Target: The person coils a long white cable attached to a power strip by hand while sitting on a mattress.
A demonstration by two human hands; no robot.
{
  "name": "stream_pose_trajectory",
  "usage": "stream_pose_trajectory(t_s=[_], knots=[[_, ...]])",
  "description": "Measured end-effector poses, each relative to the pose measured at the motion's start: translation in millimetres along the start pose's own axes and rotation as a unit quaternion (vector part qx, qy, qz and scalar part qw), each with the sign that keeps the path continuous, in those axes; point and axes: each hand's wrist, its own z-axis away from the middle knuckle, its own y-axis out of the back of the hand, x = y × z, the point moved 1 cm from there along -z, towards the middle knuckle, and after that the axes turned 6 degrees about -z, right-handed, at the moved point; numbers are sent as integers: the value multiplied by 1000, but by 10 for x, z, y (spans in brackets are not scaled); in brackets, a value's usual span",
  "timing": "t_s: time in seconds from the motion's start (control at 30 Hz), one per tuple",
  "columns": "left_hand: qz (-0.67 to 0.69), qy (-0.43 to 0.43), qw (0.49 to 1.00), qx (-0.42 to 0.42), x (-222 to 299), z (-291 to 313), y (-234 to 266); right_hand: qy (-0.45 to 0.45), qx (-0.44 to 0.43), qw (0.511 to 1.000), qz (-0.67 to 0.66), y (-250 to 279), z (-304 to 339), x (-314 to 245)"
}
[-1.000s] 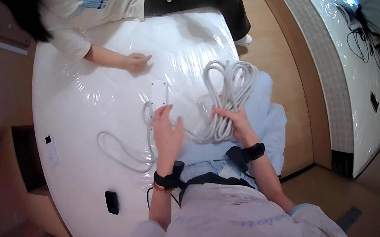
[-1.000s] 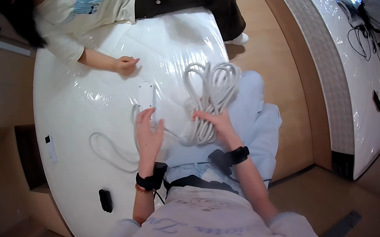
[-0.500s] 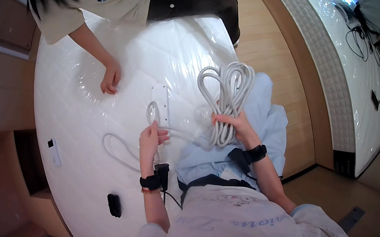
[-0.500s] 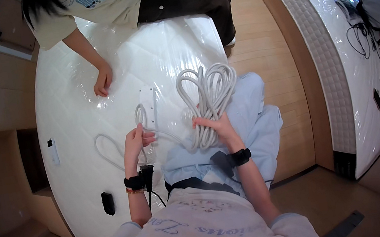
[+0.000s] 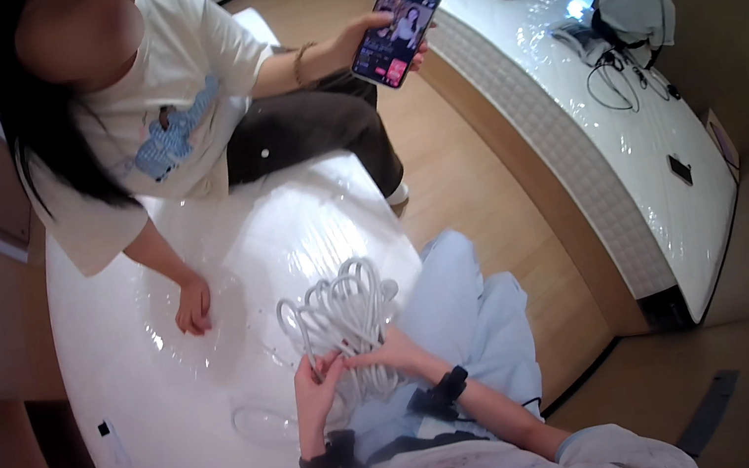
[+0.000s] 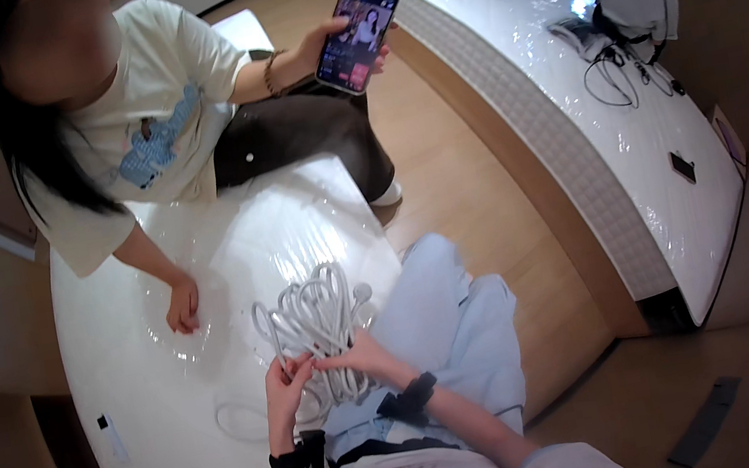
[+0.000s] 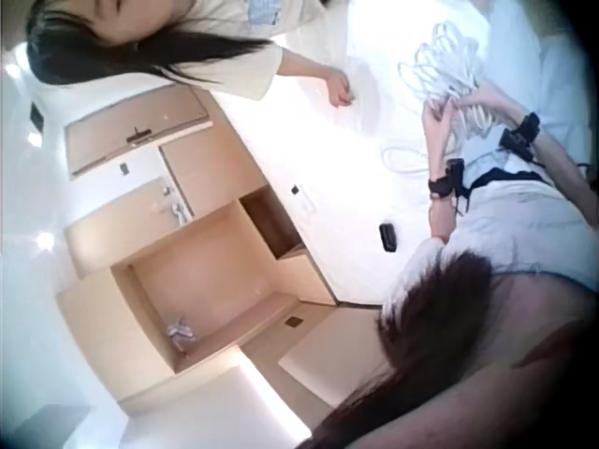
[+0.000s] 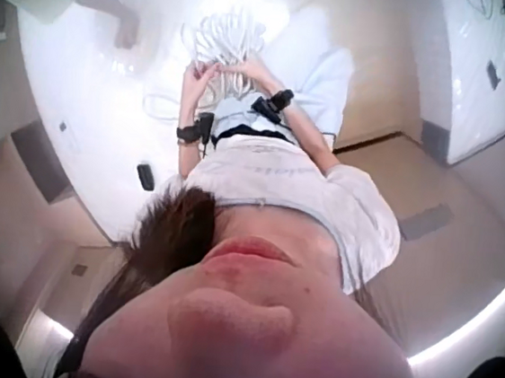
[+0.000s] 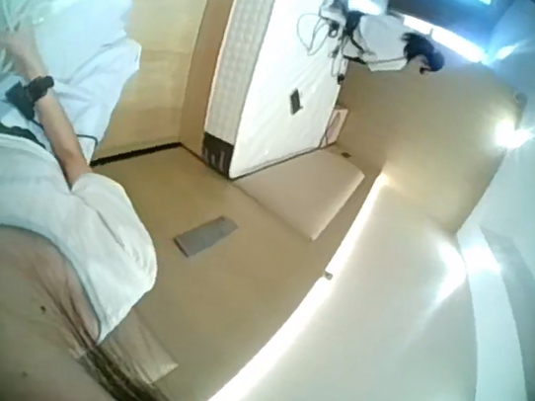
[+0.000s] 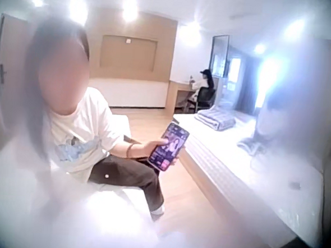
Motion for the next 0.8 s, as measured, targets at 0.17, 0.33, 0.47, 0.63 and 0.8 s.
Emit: stream_pose_trajectory(t_s=[0.17,0.33,0.47,0.63,0.8], knots=[[-245,-38,965,86,242,70,-52,-65,-34,993,93,31,-87,89],[-300,-59,945,120,274,120,-26,-64,-68,990,108,-41,-140,126],[-338,-61,930,129,293,128,-29,-68,-76,988,119,-37,-154,152],[-320,-94,937,105,259,97,-118,-48,-85,995,7,65,-172,197],[-362,-68,928,60,450,122,-174,-76,32,996,-41,64,-83,253]])
